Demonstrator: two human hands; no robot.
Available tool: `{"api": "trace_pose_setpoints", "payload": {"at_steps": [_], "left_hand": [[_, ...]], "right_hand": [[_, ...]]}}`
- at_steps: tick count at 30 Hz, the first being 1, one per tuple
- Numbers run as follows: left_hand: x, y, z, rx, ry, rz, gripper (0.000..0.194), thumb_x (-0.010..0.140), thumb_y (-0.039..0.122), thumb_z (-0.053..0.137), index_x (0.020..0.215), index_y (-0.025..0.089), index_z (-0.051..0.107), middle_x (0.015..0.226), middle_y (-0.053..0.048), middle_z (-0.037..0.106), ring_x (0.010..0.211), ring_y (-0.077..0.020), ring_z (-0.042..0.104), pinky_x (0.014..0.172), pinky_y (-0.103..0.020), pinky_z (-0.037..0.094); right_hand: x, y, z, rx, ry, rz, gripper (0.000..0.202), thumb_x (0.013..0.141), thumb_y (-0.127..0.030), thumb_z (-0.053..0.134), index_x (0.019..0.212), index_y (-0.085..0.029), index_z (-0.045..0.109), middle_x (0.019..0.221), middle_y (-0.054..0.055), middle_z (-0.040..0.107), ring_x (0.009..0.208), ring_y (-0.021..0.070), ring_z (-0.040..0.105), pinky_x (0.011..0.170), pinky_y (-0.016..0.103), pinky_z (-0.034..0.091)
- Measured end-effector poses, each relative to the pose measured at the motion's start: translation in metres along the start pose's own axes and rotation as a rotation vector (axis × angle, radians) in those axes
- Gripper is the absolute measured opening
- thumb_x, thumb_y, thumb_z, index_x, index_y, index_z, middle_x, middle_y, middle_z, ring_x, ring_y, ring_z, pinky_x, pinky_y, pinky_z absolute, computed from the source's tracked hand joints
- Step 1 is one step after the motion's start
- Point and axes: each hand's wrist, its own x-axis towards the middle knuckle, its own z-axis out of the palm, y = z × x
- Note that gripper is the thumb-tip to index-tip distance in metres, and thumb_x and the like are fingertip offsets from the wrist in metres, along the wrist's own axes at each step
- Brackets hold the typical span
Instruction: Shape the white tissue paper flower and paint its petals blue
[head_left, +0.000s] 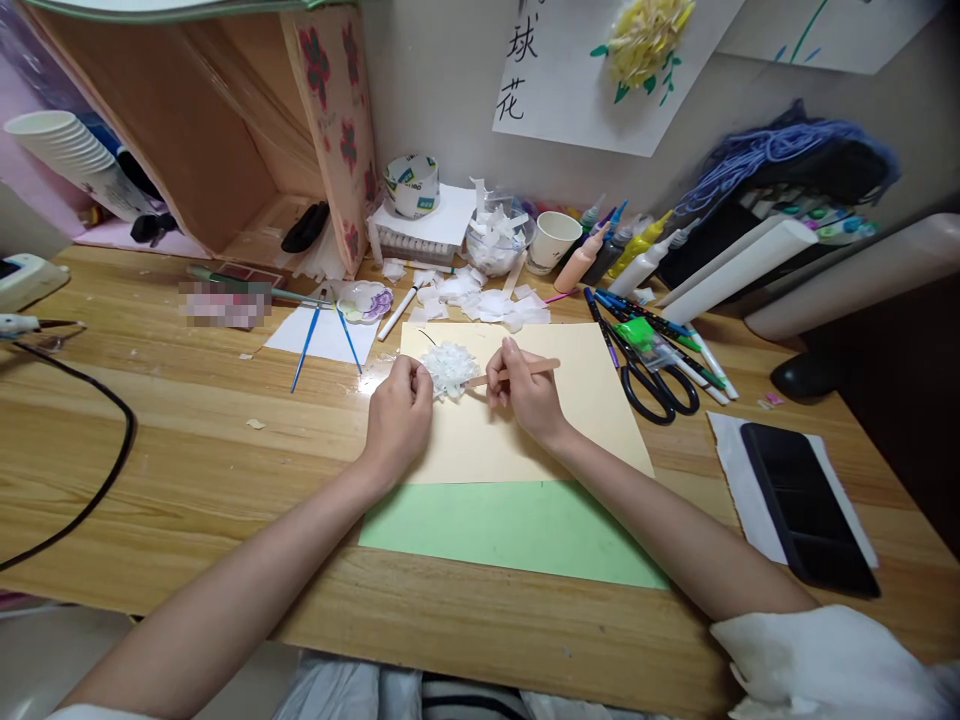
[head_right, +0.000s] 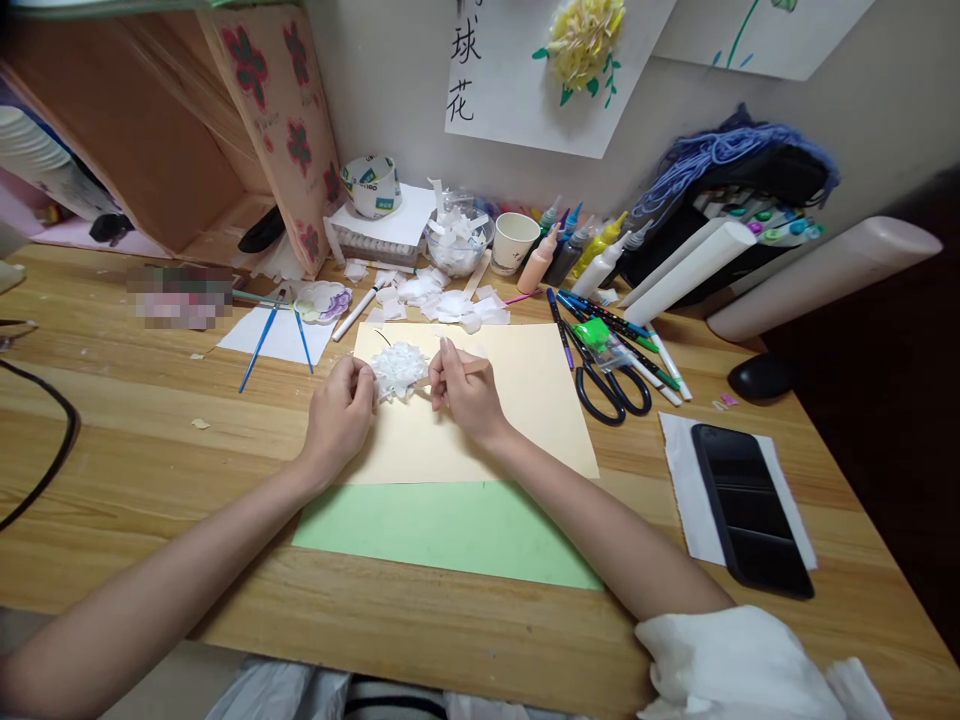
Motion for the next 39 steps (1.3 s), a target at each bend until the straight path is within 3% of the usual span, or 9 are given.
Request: {"api": "trace_pose_setpoints", "payload": {"at_steps": [7, 13, 18, 26, 30, 32, 35, 37, 39], "left_hand": [[-0.001, 0.002, -0.001, -0.006, -0.011, -0.006, 0.019, 0.093, 0.029, 0.037, 0.077, 0.021, 0.044, 0.065, 0.001, 0.051, 0.062, -0.0156, 0.048, 0.06, -0.027, 0.029], [-0.002, 0.002, -0.002, 0.009, -0.013, 0.003, 0.019, 0.093, 0.028, 0.037, 0.077, 0.021, 0.045, 0.066, 0.001, 0.052, 0.063, -0.0157, 0.048, 0.059, -0.028, 0.029], [-0.001, 0.002, -0.002, 0.022, -0.017, 0.002, 0.019, 0.093, 0.028, 0.037, 0.077, 0.021, 0.045, 0.066, 0.001, 0.053, 0.063, -0.0161, 0.049, 0.06, -0.028, 0.03], [-0.001, 0.003, -0.001, 0.057, -0.021, 0.015, 0.019, 0.093, 0.028, 0.037, 0.078, 0.021, 0.047, 0.067, 0.0, 0.054, 0.063, -0.0167, 0.049, 0.06, -0.027, 0.029], [-0.001, 0.002, -0.002, 0.062, -0.019, 0.012, 0.019, 0.093, 0.028, 0.037, 0.078, 0.021, 0.047, 0.067, 0.0, 0.053, 0.063, -0.0168, 0.049, 0.06, -0.027, 0.029], [0.0, 0.002, -0.002, 0.055, -0.019, 0.004, 0.019, 0.093, 0.028, 0.037, 0.078, 0.022, 0.047, 0.067, 0.0, 0.054, 0.063, -0.0166, 0.049, 0.059, -0.027, 0.029], [0.0, 0.002, -0.004, 0.044, -0.02, -0.001, 0.019, 0.093, 0.027, 0.038, 0.076, 0.021, 0.046, 0.069, 0.0, 0.055, 0.064, -0.0164, 0.049, 0.06, -0.027, 0.03], [0.0, 0.002, -0.004, 0.033, -0.022, -0.004, 0.02, 0.093, 0.027, 0.038, 0.075, 0.021, 0.045, 0.068, 0.001, 0.054, 0.064, -0.0162, 0.049, 0.06, -0.027, 0.03], [0.0, 0.002, -0.005, 0.018, -0.027, -0.008, 0.02, 0.093, 0.028, 0.038, 0.075, 0.021, 0.045, 0.067, 0.001, 0.054, 0.063, -0.0161, 0.049, 0.06, -0.028, 0.031]], "right_hand": [[-0.009, 0.006, -0.003, -0.107, -0.053, -0.175, 0.054, 0.095, -0.051, 0.033, 0.057, -0.019, 0.054, 0.047, -0.002, 0.051, 0.041, 0.0083, 0.047, 0.045, 0.024, 0.036], [-0.008, 0.009, -0.003, -0.217, -0.092, -0.2, 0.054, 0.097, -0.047, 0.03, 0.057, -0.02, 0.053, 0.044, -0.003, 0.047, 0.042, 0.0091, 0.046, 0.049, 0.025, 0.038], [-0.007, 0.007, -0.003, -0.212, -0.083, -0.179, 0.055, 0.097, -0.049, 0.03, 0.056, -0.019, 0.052, 0.044, -0.003, 0.048, 0.042, 0.0088, 0.046, 0.05, 0.025, 0.039], [-0.002, 0.004, 0.003, -0.011, 0.05, 0.029, 0.057, 0.09, -0.061, 0.036, 0.053, -0.02, 0.048, 0.038, -0.004, 0.045, 0.033, 0.0082, 0.044, 0.037, 0.023, 0.035], [-0.001, 0.005, 0.003, 0.036, 0.046, 0.058, 0.058, 0.088, -0.064, 0.036, 0.053, -0.02, 0.049, 0.037, -0.003, 0.047, 0.033, 0.008, 0.043, 0.036, 0.023, 0.032], [0.001, 0.002, -0.003, 0.056, 0.051, -0.006, 0.058, 0.089, -0.064, 0.034, 0.053, -0.02, 0.049, 0.037, -0.003, 0.047, 0.034, 0.0086, 0.043, 0.037, 0.023, 0.032], [0.01, -0.006, -0.024, 0.005, 0.204, -0.196, 0.05, 0.09, -0.058, 0.037, 0.059, -0.021, 0.05, 0.045, -0.002, 0.054, 0.041, 0.0106, 0.049, 0.043, 0.024, 0.038], [0.017, -0.009, -0.041, -0.174, 0.241, -0.266, 0.033, 0.087, -0.05, 0.053, 0.072, -0.021, 0.054, 0.063, 0.001, 0.065, 0.056, 0.013, 0.059, 0.055, 0.025, 0.045], [0.023, -0.007, -0.056, -0.404, 0.195, -0.297, 0.024, 0.079, -0.042, 0.065, 0.077, -0.02, 0.056, 0.075, 0.003, 0.068, 0.071, 0.0161, 0.064, 0.067, 0.029, 0.048]]}}
